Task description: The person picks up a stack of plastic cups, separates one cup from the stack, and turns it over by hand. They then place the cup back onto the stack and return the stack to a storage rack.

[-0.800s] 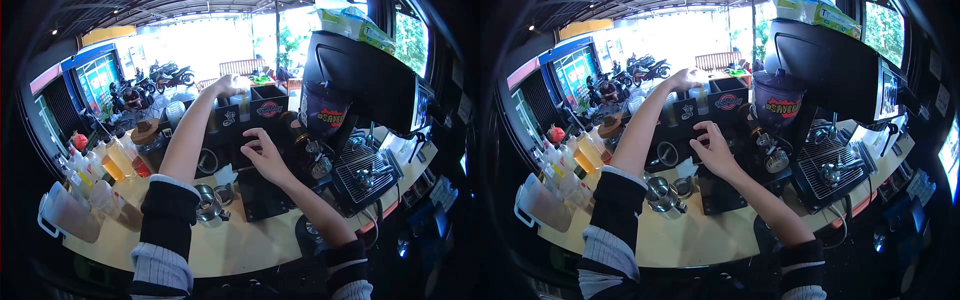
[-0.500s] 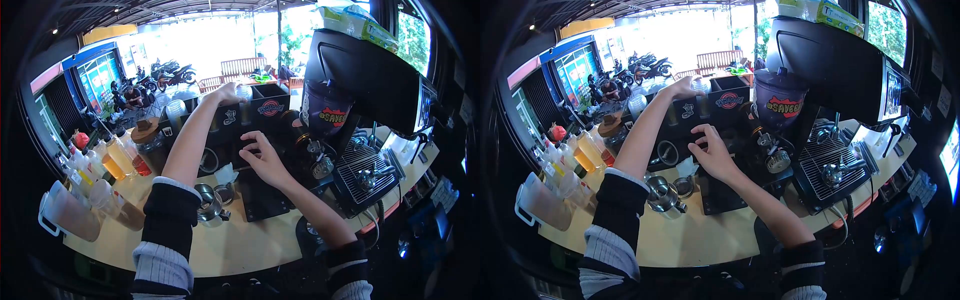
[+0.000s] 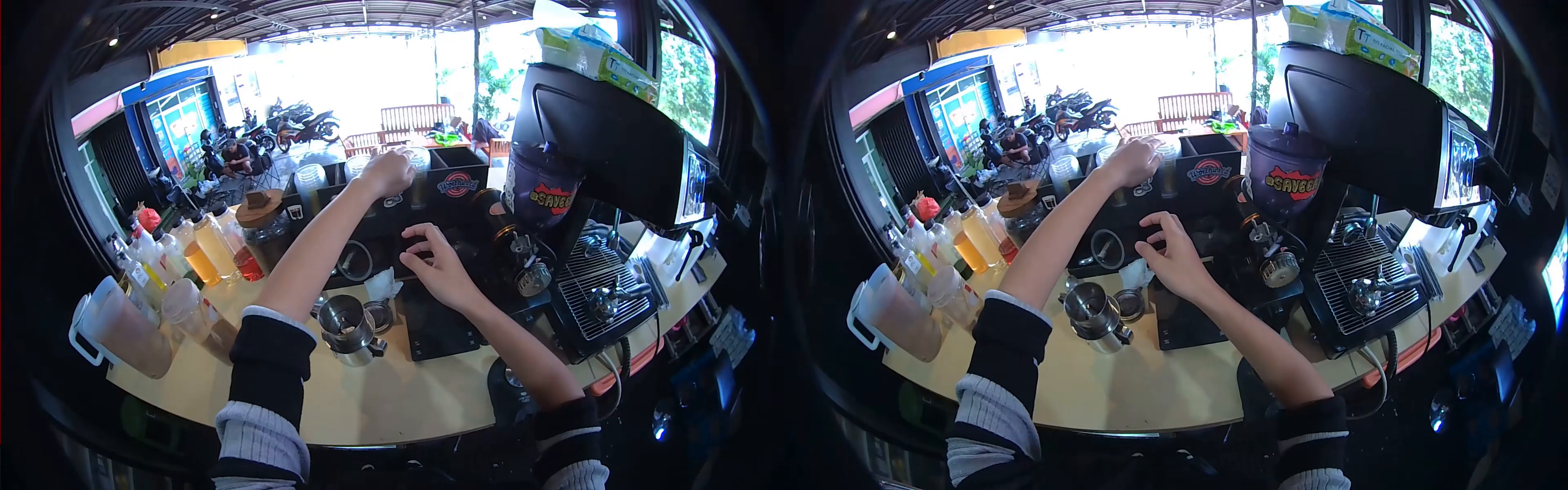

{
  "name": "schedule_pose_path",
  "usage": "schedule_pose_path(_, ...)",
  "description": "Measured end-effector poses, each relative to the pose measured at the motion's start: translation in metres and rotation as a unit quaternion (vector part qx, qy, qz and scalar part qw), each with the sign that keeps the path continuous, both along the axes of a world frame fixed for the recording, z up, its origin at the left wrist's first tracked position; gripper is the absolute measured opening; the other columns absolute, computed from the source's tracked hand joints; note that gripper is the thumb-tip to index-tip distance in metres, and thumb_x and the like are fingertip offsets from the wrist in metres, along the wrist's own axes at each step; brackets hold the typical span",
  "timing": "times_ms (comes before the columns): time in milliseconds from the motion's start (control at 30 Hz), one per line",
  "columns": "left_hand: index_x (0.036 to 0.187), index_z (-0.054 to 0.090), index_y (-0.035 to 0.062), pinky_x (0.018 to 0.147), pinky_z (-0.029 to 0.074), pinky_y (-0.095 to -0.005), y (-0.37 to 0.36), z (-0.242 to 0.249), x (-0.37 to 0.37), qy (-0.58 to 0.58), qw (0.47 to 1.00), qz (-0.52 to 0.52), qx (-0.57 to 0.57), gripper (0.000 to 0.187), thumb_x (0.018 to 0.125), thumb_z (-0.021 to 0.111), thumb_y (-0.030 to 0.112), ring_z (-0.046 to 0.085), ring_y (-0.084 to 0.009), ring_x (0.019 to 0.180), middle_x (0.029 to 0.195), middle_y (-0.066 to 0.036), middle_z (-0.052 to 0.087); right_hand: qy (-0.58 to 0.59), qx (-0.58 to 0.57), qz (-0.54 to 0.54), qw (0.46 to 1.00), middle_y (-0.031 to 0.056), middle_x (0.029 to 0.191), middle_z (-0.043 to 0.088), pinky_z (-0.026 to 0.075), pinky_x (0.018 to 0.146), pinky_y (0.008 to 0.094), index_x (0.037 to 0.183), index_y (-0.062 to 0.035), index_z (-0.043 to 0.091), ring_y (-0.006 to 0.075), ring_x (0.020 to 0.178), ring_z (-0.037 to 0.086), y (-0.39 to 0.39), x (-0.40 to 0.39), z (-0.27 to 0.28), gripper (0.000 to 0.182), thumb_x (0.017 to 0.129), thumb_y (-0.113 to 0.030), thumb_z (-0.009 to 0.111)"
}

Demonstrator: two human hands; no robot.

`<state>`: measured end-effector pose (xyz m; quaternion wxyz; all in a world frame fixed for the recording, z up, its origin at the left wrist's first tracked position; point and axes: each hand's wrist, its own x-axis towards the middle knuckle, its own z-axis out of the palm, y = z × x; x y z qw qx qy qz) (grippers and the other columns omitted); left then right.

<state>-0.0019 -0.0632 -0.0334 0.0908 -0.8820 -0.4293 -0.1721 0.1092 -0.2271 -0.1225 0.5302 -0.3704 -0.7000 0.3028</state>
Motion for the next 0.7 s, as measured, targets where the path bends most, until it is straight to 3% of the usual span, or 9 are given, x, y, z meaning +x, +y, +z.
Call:
schedule_pose_path(100,0.133,0.041,0.0007,0.109,0.021,-0.0489,-0.009,-0.005,-0.006,0.01,1.0,-0.002,0.005,0.05,0.092,0.045,0.029,0.036,-0.0282,0.131,0.138,-0.017,0.042,-0.002,-0.01,0.015,1.0,0.0109,0.112,0.047,0.047,0.073,0.0306,0.111,-0.0025,0.048,0.021,0.095,0.054,-0.003,-0.003,-0.003,0.033,0.081,-0.011,0.061)
schedule_pose_path(167,0.134,0.039,0.0002,0.11,0.021,-0.0462,-0.019,-0.01,-0.013,-0.044,0.998,-0.038,0.036,0.053,0.091,0.047,0.03,0.032,-0.0277,0.134,0.14,-0.018,0.039,-0.016,-0.001,-0.002,1.0,0.0112,0.112,0.047,0.047,0.073,0.0304,0.111,-0.0025,0.048,0.0216,0.096,0.054,-0.006,-0.002,-0.004,0.034,0.081,-0.012,0.062)
schedule_pose_path(333,0.115,0.057,0.001,0.099,0.037,-0.0449,-0.108,-0.006,-0.04,-0.042,0.988,-0.136,0.052,0.036,0.089,0.051,0.025,0.057,-0.0348,0.105,0.113,-0.018,0.061,-0.054,-0.004,-0.015,0.998,0.0134,0.118,0.047,0.046,0.081,0.035,0.115,-0.0029,0.048,0.0259,0.103,0.052,-0.01,0.008,-0.011,0.04,0.08,-0.014,0.063)
schedule_pose_path(500,0.11,0.058,0.0008,0.094,0.04,-0.0423,-0.194,-0.01,-0.072,0.068,0.995,-0.067,-0.039,0.033,0.088,0.052,0.024,0.058,-0.0317,0.101,0.106,-0.018,0.061,-0.076,0.022,-0.012,0.997,0.0153,0.119,0.047,0.044,0.086,0.036,0.12,-0.0031,0.046,0.0282,0.104,0.052,-0.041,-0.004,0.003,0.045,0.079,-0.014,0.063)
schedule_pose_path(600,0.107,0.058,0.0011,0.091,0.042,-0.0408,-0.253,-0.025,-0.096,0.033,0.995,-0.096,-0.021,0.03,0.087,0.055,0.023,0.058,-0.0319,0.099,0.104,-0.017,0.061,-0.129,0.092,-0.013,0.987,0.017,0.123,0.045,0.043,0.089,0.0369,0.119,-0.0031,0.048,0.029,0.108,0.051,-0.09,-0.009,0.018,0.043,0.08,-0.013,0.063)
schedule_pose_path(667,0.108,0.058,0.0015,0.089,0.044,-0.0395,-0.303,-0.029,-0.108,-0.046,0.988,-0.144,-0.011,0.03,0.085,0.058,0.021,0.058,-0.0327,0.098,0.106,-0.016,0.061,-0.155,0.19,-0.016,0.969,0.0174,0.119,0.05,0.044,0.088,0.0364,0.109,-0.0005,0.055,0.0286,0.106,0.054,-0.128,-0.013,0.02,0.029,0.083,-0.011,0.061)
schedule_pose_path(700,0.108,0.058,0.0015,0.089,0.044,-0.0395,-0.324,-0.041,-0.116,-0.047,0.988,-0.145,-0.015,0.03,0.085,0.058,0.021,0.058,-0.0327,0.098,0.106,-0.016,0.061,-0.155,0.186,-0.017,0.97,0.0174,0.119,0.05,0.044,0.088,0.0364,0.109,-0.0005,0.055,0.0286,0.106,0.054,-0.147,-0.013,0.016,0.029,0.083,-0.011,0.061)
